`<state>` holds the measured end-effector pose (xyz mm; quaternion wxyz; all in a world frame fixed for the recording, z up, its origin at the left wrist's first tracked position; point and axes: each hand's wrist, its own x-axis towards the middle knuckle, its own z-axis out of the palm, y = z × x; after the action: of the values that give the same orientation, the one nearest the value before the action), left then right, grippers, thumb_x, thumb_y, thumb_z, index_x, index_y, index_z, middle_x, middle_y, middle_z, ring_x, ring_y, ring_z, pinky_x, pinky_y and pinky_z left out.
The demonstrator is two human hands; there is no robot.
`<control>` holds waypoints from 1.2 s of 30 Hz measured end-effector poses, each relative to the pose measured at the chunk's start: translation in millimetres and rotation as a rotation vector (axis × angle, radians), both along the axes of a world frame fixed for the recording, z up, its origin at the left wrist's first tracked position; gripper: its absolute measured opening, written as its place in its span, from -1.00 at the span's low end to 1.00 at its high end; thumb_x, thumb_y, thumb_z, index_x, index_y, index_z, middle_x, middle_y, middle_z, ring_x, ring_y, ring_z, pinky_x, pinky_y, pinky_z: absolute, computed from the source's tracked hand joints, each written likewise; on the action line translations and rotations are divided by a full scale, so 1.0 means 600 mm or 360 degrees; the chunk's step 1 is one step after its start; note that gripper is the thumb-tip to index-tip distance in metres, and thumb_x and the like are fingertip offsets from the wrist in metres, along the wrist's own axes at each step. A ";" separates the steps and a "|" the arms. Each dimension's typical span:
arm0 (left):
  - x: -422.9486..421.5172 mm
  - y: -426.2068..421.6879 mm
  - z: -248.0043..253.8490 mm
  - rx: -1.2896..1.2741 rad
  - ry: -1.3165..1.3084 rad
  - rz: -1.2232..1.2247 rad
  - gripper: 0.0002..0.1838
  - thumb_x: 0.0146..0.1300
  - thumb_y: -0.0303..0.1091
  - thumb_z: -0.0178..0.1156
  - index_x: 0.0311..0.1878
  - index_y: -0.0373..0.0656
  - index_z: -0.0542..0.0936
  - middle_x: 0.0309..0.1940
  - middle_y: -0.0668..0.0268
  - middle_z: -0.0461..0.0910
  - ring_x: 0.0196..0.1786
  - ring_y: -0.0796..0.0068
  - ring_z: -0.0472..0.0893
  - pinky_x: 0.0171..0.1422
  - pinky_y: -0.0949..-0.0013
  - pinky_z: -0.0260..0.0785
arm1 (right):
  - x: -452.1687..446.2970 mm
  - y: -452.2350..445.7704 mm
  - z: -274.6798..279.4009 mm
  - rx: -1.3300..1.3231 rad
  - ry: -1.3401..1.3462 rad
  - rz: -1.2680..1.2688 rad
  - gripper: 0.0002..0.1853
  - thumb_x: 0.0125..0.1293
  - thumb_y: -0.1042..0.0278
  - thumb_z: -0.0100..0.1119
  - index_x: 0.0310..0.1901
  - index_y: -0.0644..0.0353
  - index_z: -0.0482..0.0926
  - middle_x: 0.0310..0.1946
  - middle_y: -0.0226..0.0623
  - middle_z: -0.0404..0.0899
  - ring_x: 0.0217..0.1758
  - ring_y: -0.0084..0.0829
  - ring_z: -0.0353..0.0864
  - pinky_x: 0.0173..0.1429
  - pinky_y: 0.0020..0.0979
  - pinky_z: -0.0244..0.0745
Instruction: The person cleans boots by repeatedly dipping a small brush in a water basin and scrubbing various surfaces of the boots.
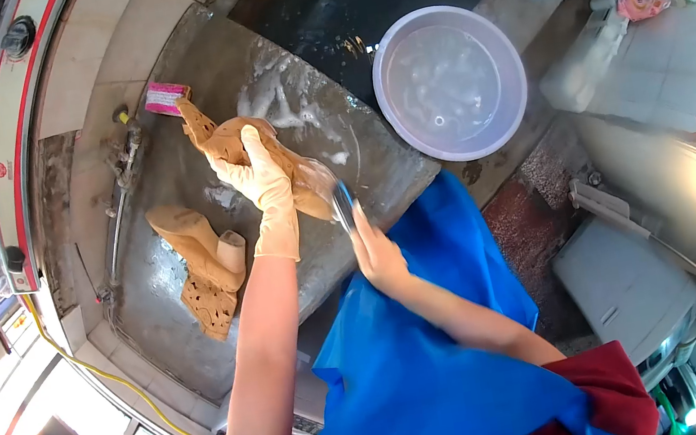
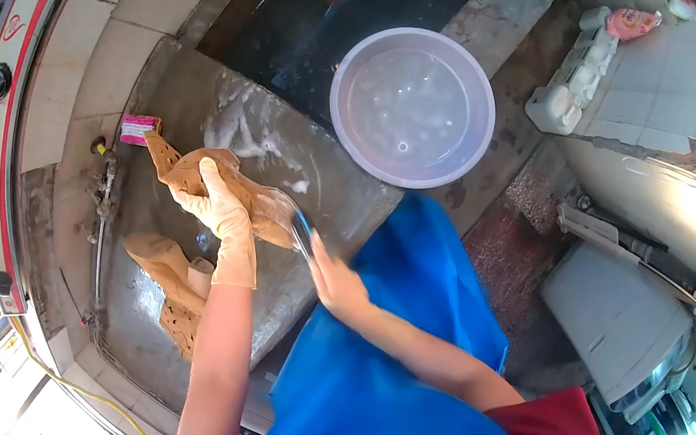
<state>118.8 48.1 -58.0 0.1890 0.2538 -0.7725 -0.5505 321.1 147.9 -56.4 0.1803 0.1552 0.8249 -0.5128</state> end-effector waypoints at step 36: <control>-0.101 -0.046 0.223 -0.1689 -0.1758 -0.2044 0.05 -0.01 0.10 0.47 0.52 0.03 0.16 0.29 0.01 0.42 0.35 0.03 0.43 0.38 0.11 0.32 | -0.226 0.344 0.055 0.0870 -0.0200 0.0154 -0.44 0.52 0.05 -0.15 0.50 -0.17 0.13 -0.11 0.04 0.59 -0.04 0.03 0.63 0.05 -0.03 0.50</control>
<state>58.5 20.6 75.9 -0.4411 -0.1087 -0.8886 0.0631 185.4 354.4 -23.5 0.2068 0.1900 0.9262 -0.2516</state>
